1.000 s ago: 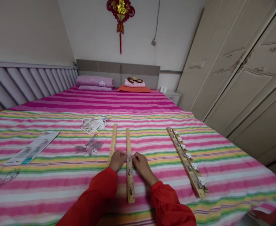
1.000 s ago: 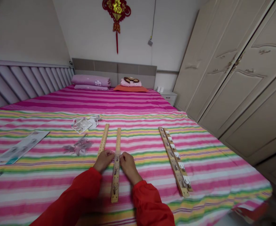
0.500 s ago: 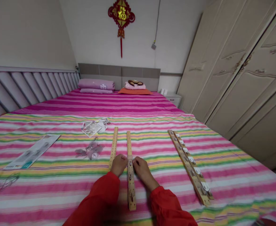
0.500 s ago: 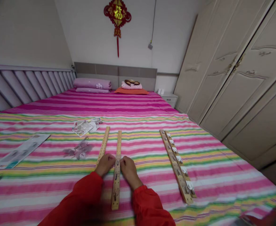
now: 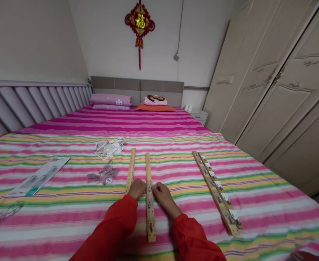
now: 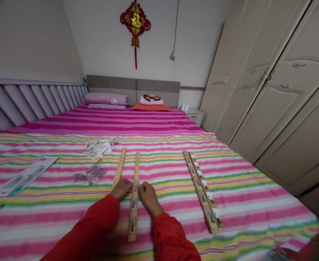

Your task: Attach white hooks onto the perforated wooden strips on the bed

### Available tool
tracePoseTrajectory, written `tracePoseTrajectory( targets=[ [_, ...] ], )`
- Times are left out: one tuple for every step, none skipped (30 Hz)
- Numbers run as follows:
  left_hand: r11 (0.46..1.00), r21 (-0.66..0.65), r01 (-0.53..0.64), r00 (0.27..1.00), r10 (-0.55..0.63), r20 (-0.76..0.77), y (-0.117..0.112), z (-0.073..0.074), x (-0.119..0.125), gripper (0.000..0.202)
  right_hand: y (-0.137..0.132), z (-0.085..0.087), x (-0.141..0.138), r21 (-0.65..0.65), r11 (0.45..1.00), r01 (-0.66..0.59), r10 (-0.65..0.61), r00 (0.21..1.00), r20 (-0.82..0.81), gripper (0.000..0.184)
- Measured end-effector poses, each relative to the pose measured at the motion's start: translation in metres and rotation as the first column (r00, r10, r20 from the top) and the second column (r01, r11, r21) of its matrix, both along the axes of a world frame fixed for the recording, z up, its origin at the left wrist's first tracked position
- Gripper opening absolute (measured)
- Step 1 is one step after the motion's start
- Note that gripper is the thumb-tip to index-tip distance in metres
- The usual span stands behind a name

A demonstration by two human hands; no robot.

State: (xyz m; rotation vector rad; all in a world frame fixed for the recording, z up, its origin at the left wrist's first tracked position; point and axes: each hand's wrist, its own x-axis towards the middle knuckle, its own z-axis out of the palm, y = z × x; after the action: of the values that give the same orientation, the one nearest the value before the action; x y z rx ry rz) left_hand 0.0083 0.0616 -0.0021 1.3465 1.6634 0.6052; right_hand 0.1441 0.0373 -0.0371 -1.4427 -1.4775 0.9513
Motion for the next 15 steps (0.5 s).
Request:
tracePoseTrajectory(
  targets=[
    [1.0,0.008,0.008,1.0,-0.007,-0.024,0.001,0.001,0.0,0.027,0.0,0.0,0.0,0.001,1.0,0.001,-0.001,1.0,-0.01,0.021],
    [1.0,0.021,0.011,0.999,-0.01,-0.052,0.002,0.003,0.0,0.03,0.0,0.0,0.0,-0.001,1.0,0.002,-0.002,1.0,-0.014,0.019],
    [0.999,0.036,0.013,0.997,-0.01,-0.081,0.003,0.004,-0.001,0.032,0.001,0.0,0.0,-0.005,1.0,0.006,-0.006,1.0,-0.013,0.018],
    [0.999,0.049,0.018,0.994,-0.013,-0.11,0.004,0.005,-0.001,0.033,0.001,0.001,0.0,-0.011,1.0,0.01,-0.01,1.0,-0.011,0.017],
    [0.998,0.058,0.025,0.99,-0.017,-0.138,0.005,0.005,-0.001,0.034,0.001,0.001,0.0,-0.019,1.0,0.011,-0.011,1.0,-0.01,0.016],
    [0.997,0.064,0.032,0.986,-0.021,-0.164,0.007,0.005,-0.001,0.034,0.001,0.001,0.0,-0.026,1.0,0.011,-0.011,1.0,-0.014,0.016],
    [0.997,0.068,0.037,0.982,-0.024,-0.188,0.008,0.005,-0.001,0.033,0.001,0.002,0.0,-0.031,0.999,0.009,-0.01,1.0,-0.024,0.016],
    [0.997,0.069,0.039,0.978,-0.024,-0.209,0.009,0.005,-0.001,0.032,0.001,0.001,0.001,-0.035,0.999,0.009,-0.01,0.999,-0.039,0.016],
    [0.997,0.07,0.039,0.974,-0.022,-0.227,0.011,0.004,-0.001,0.03,0.001,0.001,0.001,-0.04,0.999,0.01,-0.012,0.998,-0.058,0.016],
    [0.997,0.071,0.038,0.97,-0.02,-0.242,0.012,0.003,-0.001,0.028,0.002,0.0,0.001,-0.045,0.999,0.008,-0.012,0.997,-0.08,0.015],
    [0.997,0.073,0.038,0.967,-0.018,-0.253,0.013,0.001,-0.001,0.027,0.002,-0.001,0.002,-0.047,0.999,0.004,-0.009,0.994,-0.105,0.015],
    [0.997,0.074,0.039,0.965,-0.018,-0.262,0.015,0.0,-0.001,0.026,0.003,-0.003,0.002,-0.047,0.999,-0.004,-0.003,0.991,-0.131,0.014],
    [0.996,0.074,0.041,0.964,-0.02,-0.266,0.016,-0.002,-0.001,0.026,0.004,-0.005,0.002,-0.044,0.999,-0.01,0.003,0.987,-0.16,0.014],
    [0.996,0.075,0.042,0.964,-0.021,-0.266,0.017,-0.003,-0.001,0.025,0.005,-0.007,0.002,-0.04,0.999,-0.012,0.004,0.982,-0.191,0.012],
    [0.996,0.075,0.043,0.965,-0.022,-0.263,0.017,-0.005,-0.001,0.024,0.005,-0.01,0.002,-0.036,0.999,-0.01,0.002,0.975,-0.224,0.01]
  ],
)
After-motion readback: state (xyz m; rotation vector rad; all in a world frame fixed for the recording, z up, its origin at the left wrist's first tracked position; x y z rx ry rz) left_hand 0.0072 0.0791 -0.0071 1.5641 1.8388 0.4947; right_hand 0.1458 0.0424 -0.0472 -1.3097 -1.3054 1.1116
